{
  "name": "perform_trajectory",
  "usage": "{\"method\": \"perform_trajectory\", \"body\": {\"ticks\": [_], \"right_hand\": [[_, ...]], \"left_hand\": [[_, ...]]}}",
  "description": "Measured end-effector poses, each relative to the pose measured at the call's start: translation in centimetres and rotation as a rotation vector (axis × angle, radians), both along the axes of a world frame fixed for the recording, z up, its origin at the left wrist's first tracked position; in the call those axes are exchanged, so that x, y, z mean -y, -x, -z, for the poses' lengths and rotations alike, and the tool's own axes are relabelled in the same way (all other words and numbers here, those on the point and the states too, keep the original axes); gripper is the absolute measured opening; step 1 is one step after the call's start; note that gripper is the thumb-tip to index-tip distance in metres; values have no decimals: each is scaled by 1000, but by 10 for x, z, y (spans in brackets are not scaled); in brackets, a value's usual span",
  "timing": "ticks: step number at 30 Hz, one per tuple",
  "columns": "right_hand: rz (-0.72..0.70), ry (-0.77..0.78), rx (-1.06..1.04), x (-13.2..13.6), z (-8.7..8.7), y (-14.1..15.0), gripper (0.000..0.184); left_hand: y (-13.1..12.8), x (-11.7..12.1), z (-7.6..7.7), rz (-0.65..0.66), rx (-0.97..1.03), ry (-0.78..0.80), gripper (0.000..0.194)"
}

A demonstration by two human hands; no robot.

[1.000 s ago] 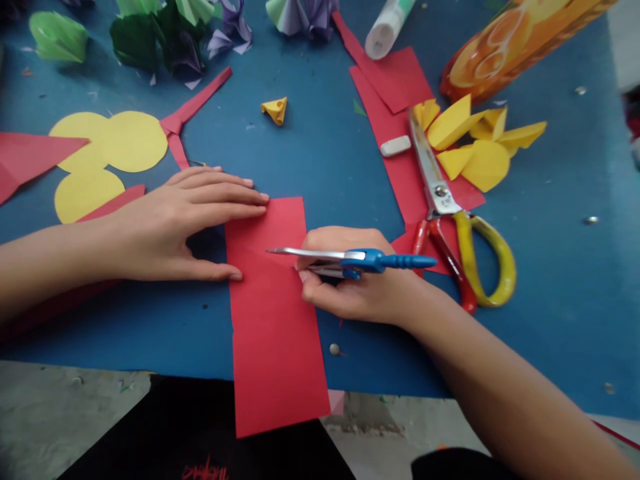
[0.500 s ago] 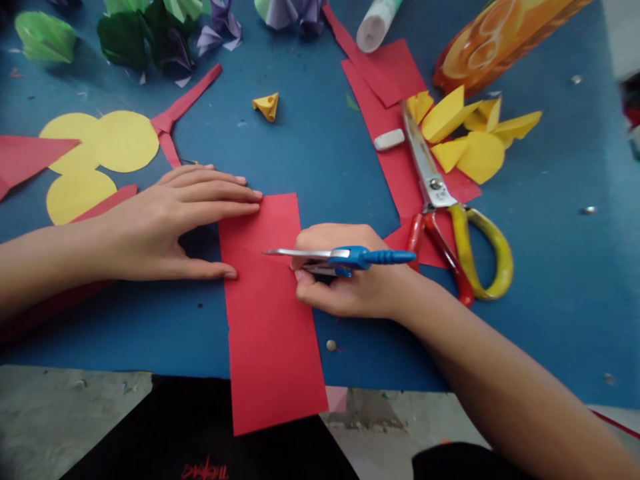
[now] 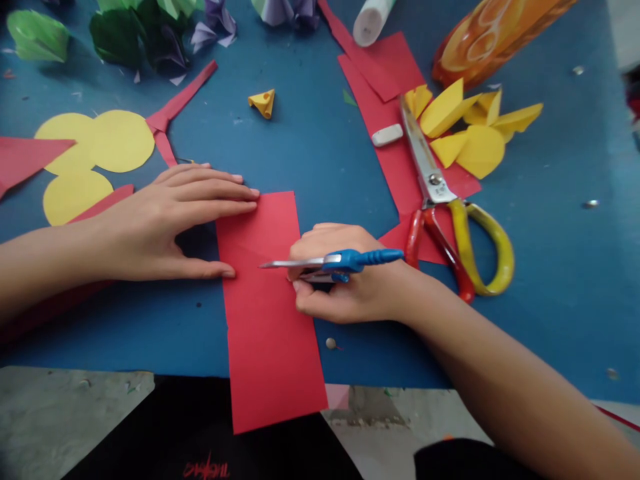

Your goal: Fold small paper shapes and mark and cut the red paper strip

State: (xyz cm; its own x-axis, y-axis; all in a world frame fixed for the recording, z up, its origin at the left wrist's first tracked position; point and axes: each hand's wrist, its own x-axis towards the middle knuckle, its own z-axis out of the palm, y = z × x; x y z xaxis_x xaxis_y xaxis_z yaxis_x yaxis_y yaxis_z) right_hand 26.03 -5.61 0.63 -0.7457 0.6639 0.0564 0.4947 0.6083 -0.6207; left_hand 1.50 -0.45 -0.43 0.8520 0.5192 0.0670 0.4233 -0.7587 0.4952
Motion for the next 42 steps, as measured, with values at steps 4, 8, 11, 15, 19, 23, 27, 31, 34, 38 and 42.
{"method": "perform_trajectory", "body": {"ticks": [4,8,11,15,19,23,27,31,34,38,42], "right_hand": [[-2,1,-38,0,0,0,13],[101,15,-12,0,-2,-1,12],[126,21,24,0,-2,-1,11],[63,22,-4,-1,-1,-2,12],[-4,23,-63,-1,1,-2,11],[85,-2,-68,-1,-1,-2,12],[100,-42,-7,0,-2,-1,13],[141,-27,-81,0,2,-2,12],[190,-11,-92,0,4,-3,10],[157,-24,-95,-1,5,-5,11],[62,24,-115,-2,3,-4,12]], "left_hand": [[0,0,0,9,-10,-13,64],[0,0,0,8,-15,-8,64],[0,0,0,4,-19,-1,64],[0,0,0,-1,-18,9,63],[0,-1,1,5,-15,-6,64],[1,-1,1,8,-3,-9,65],[0,-1,1,8,-6,-1,65],[0,0,0,10,-6,-5,64],[0,0,0,11,-2,-9,64],[1,-1,2,11,8,-19,64],[0,-1,1,10,-2,-29,64]]}}
